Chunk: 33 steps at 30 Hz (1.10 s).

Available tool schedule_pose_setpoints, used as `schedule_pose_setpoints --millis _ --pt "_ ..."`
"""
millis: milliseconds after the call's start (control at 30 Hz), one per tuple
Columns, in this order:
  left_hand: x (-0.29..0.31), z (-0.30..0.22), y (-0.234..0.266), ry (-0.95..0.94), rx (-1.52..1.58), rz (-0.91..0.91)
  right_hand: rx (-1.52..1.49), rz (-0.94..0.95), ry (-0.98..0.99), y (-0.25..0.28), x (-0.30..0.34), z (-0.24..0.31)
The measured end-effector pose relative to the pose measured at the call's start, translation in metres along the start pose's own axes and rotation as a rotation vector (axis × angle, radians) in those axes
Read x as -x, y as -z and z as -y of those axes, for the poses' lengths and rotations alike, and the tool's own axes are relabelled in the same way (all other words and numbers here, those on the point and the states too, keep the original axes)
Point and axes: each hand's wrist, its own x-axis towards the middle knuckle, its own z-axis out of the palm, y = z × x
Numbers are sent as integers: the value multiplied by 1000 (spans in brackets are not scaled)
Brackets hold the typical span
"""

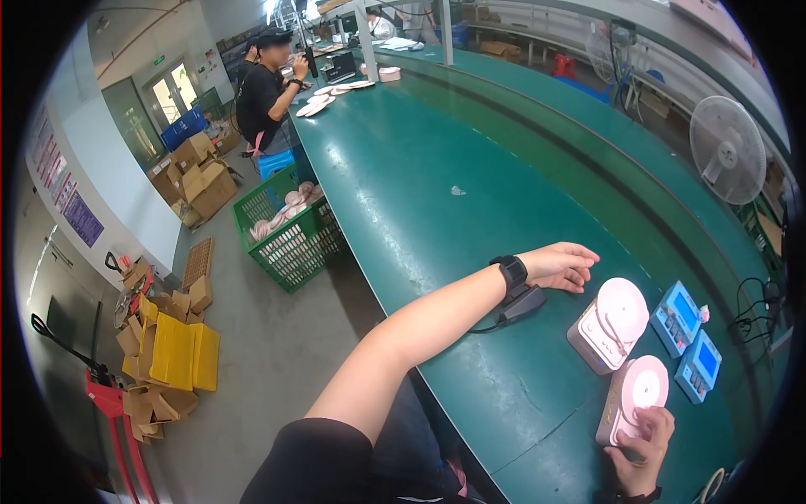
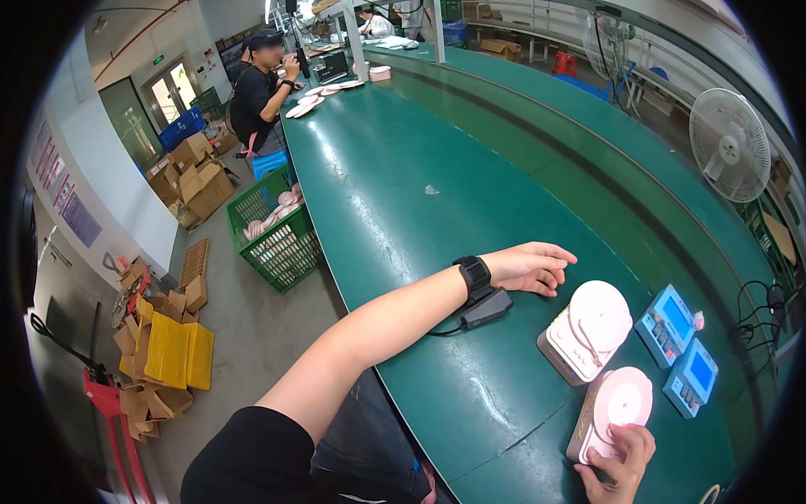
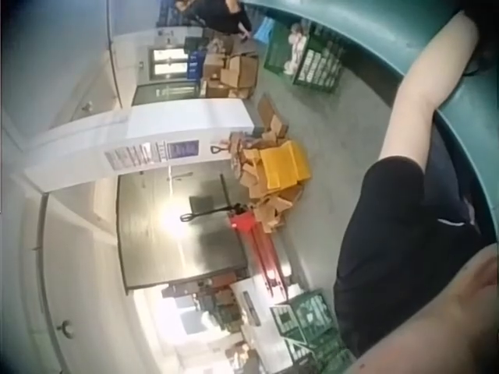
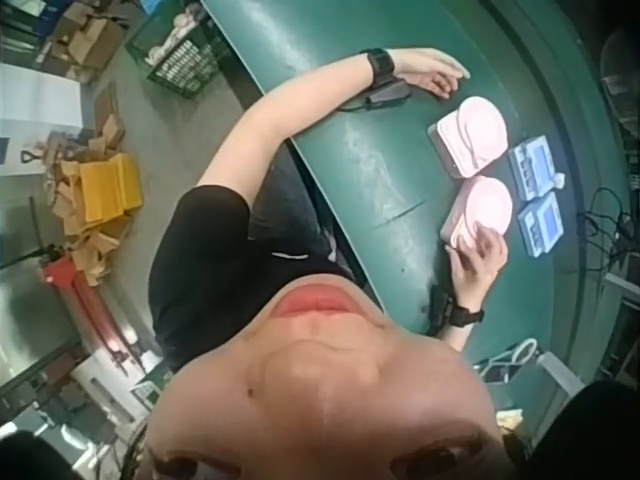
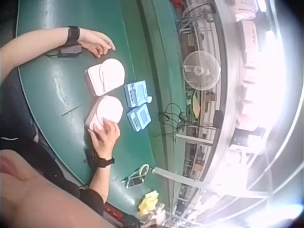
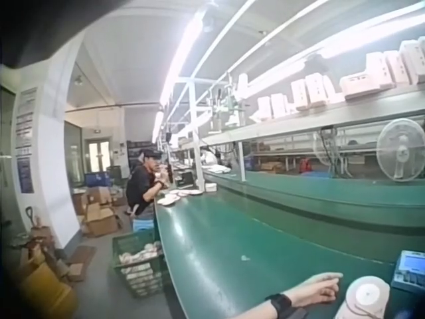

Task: The person picks up a pink record player, presses its buttons, and moves the tonearm before placing it next to others, then stacks and unstacks them.

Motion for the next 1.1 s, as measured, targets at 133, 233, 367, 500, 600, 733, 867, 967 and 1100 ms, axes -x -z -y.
schedule_pose_setpoints --millis 133,233,367,500,600,733,867,967,1100 --pt "4 -1 1 15 11 -14 -172 -36 -59 -10 13 -14" --pt "3 -1 1 19 3 -14 -250 -72 -103 -15 15 -16" --pt "2 -2 -2 12 -8 -20 -258 -114 -119 -16 16 -15" --pt "3 -1 0 13 -7 -24 -250 -104 -127 -15 16 -14" --pt "2 0 -1 13 -11 -16 -271 -107 -133 -15 16 -14" --pt "2 -1 2 9 -8 -15 -263 -124 -109 -18 14 -15" --pt "5 -4 2 -26 -51 -38 -255 -127 -87 -18 16 -18" --pt "14 -23 8 -205 -208 -206 -287 -111 -87 -19 15 -20" --pt "40 -61 42 -853 -330 -775 -297 -117 -64 -19 15 -19"
